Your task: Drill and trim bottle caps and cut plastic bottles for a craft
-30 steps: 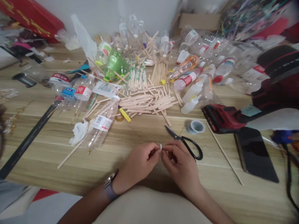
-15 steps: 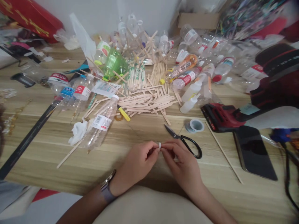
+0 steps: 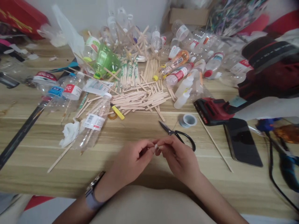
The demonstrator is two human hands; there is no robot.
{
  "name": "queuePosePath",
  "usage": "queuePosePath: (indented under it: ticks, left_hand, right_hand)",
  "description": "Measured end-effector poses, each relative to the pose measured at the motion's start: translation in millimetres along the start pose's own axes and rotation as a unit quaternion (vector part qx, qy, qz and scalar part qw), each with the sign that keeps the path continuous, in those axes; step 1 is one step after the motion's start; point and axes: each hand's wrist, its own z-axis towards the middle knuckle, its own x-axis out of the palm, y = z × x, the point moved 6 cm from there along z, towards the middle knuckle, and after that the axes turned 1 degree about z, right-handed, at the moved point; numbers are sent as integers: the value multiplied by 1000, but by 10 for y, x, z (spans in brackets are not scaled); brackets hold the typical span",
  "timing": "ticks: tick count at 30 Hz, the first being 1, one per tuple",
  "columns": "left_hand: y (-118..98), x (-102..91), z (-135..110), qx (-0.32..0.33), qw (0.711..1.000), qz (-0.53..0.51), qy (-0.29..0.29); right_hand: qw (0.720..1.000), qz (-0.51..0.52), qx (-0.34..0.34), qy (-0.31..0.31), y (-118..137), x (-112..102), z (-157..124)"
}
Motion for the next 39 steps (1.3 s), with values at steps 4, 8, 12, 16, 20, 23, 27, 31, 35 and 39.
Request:
queuePosePath:
  ticks: [4,8,12,16,20,23,27,31,35,39]
  left_hand:
    - [32,10,-13,-6,1000,-3,10]
    - [55,11,-19,-29,999,7,21]
    - [40,4,-11,-34,999,22,17]
    - [30,22,0,-16,998,56,0]
    - [-15,38,-11,55,989,131,-34]
    - [-102,59,-50,159,964,204,-62]
    - [-188,94,-125,270,898,330,-107]
    - [-229,136,-176,328,848,396,-129]
    - [-209,122,-135,292,883,348,-121]
    - [-47,59,5,114,981,150,-51]
  right_hand:
    - [996,-87,-27,-21,60,-30,-16]
    - [990,-132,-26,-44,86,-47,-31]
    - [992,-119,-8,-45,46,-35,-43]
    - [996,-83,31,-20,-7,13,-38]
    - [991,-27,130,-7,-88,57,-27]
    - [983,6,186,-4,-127,78,-21]
    - [970,50,239,11,-164,111,-16]
    - [948,112,298,26,-213,158,-27]
    - [943,132,306,28,-230,168,-20]
    - [954,113,276,18,-225,138,0]
